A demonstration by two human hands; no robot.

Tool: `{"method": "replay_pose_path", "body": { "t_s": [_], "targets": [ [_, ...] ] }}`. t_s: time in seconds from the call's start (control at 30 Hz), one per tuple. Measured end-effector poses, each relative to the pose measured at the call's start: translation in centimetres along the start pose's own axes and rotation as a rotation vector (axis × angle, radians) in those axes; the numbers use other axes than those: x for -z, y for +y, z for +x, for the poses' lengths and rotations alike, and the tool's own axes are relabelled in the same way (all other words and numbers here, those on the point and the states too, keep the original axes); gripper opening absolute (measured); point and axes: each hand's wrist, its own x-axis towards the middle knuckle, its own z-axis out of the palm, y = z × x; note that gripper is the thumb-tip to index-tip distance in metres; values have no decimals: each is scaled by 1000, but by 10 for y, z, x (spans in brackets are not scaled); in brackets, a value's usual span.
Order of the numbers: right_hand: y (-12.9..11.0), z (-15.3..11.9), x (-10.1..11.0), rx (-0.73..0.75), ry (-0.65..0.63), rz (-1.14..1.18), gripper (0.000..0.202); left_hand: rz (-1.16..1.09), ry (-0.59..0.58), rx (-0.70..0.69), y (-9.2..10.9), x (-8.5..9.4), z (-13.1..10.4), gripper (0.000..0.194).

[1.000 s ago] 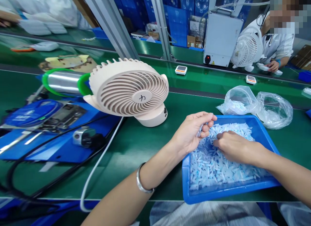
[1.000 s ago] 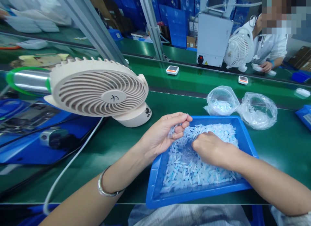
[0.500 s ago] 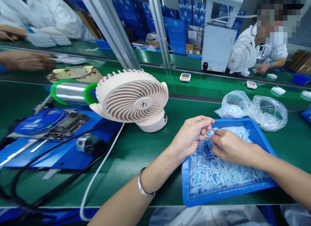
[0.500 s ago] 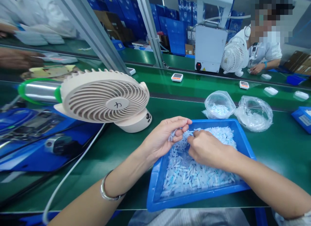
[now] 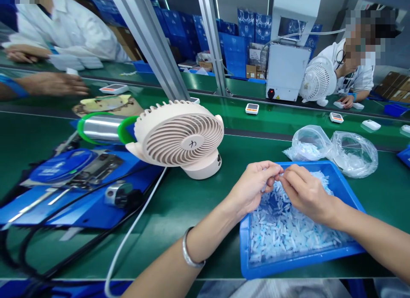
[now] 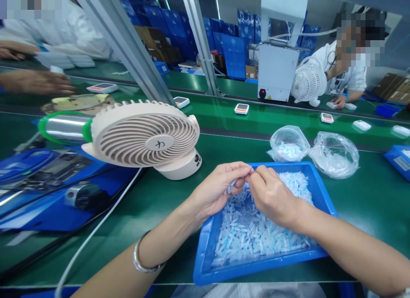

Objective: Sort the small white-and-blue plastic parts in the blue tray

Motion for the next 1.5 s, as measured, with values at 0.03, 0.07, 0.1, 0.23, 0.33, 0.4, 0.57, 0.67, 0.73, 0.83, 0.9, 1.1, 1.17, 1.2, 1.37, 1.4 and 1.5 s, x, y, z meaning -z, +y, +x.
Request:
{"method": "replay_pose_path", "body": {
  "t_s": [0.03,0.07,0.1,0.23,0.33,0.4,0.57,0.67,0.73,0.83,0.9,1.1,1.17,1.2,1.37,1.4,1.5],
  "targets": [
    [-1,-1,-1,10,6,4,26,-8,1,2,0,0,0,12],
    [-1,-1,-2,13,5,5,23,-18,-4,4,1,0,-1,12],
    [-2,-2,-3,13,-1,-1,20,-30,-13,3,1,0,-1,12],
    [-5,-1,-2,1,-51,-111,26,-79,-32,-12,2,1,0,14],
    [-5,2,4,-35,-49,-150,27,-95,-25,-18,2,2,1,14],
    [-5,5,9,-93,9,-50,25,-85,-22,-13,1,2,1,12],
    [-1,10,19,-342,120,303,13,-2,-57,3,3,1,0,10],
    [3,11,22,-509,98,436,10,55,-110,30,4,0,-2,13],
    [6,11,22,-591,82,532,8,80,-126,41,4,-1,-3,15],
    [8,11,21,-646,69,662,7,94,-150,43,4,-1,-3,17],
    [8,11,21,-665,53,728,8,101,-167,36,4,0,-4,18],
    [7,13,25,-706,-16,855,10,94,-215,33,3,2,-4,19],
    [8,13,25,-722,-9,910,11,85,-227,36,3,2,-4,19],
    [8,13,25,-728,-11,933,11,82,-233,35,4,2,-4,19],
    [9,14,28,-710,-78,976,13,75,-252,11,3,3,-5,19],
    [10,15,29,-692,-89,964,13,74,-256,7,3,3,-5,19],
    [10,16,32,-613,-113,887,13,72,-266,-2,3,4,-5,20]
  ]
}}
